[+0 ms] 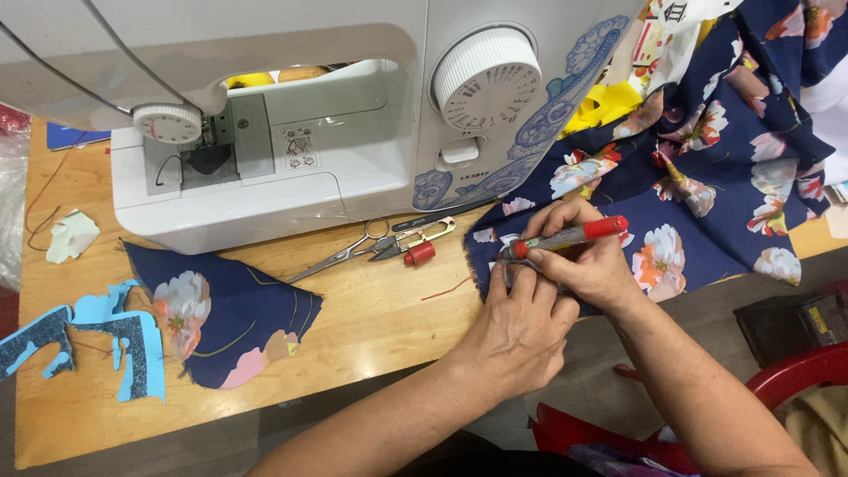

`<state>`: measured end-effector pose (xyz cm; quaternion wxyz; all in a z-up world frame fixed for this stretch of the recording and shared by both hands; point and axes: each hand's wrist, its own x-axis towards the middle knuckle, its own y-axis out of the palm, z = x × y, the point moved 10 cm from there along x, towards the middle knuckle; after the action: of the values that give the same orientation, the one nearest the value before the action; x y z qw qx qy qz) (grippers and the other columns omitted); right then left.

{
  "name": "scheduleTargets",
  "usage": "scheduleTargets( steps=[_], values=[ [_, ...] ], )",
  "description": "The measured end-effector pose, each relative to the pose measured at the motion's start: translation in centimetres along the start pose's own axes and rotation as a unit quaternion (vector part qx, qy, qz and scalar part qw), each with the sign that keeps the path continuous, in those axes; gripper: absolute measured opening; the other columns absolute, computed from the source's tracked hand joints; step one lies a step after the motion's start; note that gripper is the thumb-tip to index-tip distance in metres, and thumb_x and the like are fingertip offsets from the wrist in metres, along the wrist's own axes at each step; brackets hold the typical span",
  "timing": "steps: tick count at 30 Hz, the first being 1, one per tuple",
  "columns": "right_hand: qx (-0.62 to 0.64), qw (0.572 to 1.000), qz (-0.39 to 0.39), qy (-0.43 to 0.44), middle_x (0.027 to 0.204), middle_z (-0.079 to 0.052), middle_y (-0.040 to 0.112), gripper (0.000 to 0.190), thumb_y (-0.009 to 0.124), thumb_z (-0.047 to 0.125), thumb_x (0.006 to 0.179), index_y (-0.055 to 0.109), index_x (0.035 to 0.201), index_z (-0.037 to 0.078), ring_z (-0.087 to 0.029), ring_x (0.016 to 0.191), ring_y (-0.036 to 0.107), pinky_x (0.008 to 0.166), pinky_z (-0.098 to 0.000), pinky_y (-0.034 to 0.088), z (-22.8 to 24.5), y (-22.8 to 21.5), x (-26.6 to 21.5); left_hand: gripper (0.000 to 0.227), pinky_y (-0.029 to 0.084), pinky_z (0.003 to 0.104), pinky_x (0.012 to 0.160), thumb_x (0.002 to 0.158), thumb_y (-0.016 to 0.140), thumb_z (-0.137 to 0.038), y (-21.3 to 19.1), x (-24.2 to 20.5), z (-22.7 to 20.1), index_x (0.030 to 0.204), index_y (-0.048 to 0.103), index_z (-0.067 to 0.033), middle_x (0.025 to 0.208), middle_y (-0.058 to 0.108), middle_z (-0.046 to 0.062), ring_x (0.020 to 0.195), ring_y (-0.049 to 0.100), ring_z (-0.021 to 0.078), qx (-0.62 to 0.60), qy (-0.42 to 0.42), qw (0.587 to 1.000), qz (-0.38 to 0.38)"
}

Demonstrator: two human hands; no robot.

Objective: The person uses a red marker to trace the outline of a white paper pattern onto a piece of dark blue floral fabric. The person holds the pattern steady with one hand while drawing with the other. After completing the outline, the person removes the paper pattern from the fabric.

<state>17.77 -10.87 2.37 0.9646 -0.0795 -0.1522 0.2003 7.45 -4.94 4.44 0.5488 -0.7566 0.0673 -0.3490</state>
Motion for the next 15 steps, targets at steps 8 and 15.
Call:
scheduleTargets(
  steps=[8, 15],
  values=[
    [-0.024, 0.998, -0.060, -0.021, 0.093, -0.014, 0.065, 0.026, 0.071, 0.006, 0.085, 0.048, 0.095, 0.012, -0.019, 0.084, 0.064, 0.078, -0.0316, 0.056, 0.4, -0.9, 0.1, 0.038, 0.049, 0.062, 0.097, 0.073, 0.074, -0.043, -0.1, 0.0, 0.0, 0.096, 0.066, -0.0138, 0.099, 0.063, 0.019, 0.101, 0.057, 0.0408, 0.004, 0.000, 1.000, 0.004],
    [-0.031, 0.998, -0.060, -0.006, 0.094, -0.014, 0.066, 0.025, 0.071, 0.005, 0.085, 0.049, 0.094, 0.011, -0.019, 0.084, 0.067, 0.076, -0.0313, 0.058, 0.5, -0.7, 0.1, 0.043, 0.047, 0.062, 0.098, 0.071, 0.075, -0.045, 0.1, 0.0, 0.0, 0.101, 0.068, -0.0153, 0.102, 0.062, 0.020, 0.102, 0.056, 0.0416, 0.009, 0.000, 1.000, 0.014]
  ],
)
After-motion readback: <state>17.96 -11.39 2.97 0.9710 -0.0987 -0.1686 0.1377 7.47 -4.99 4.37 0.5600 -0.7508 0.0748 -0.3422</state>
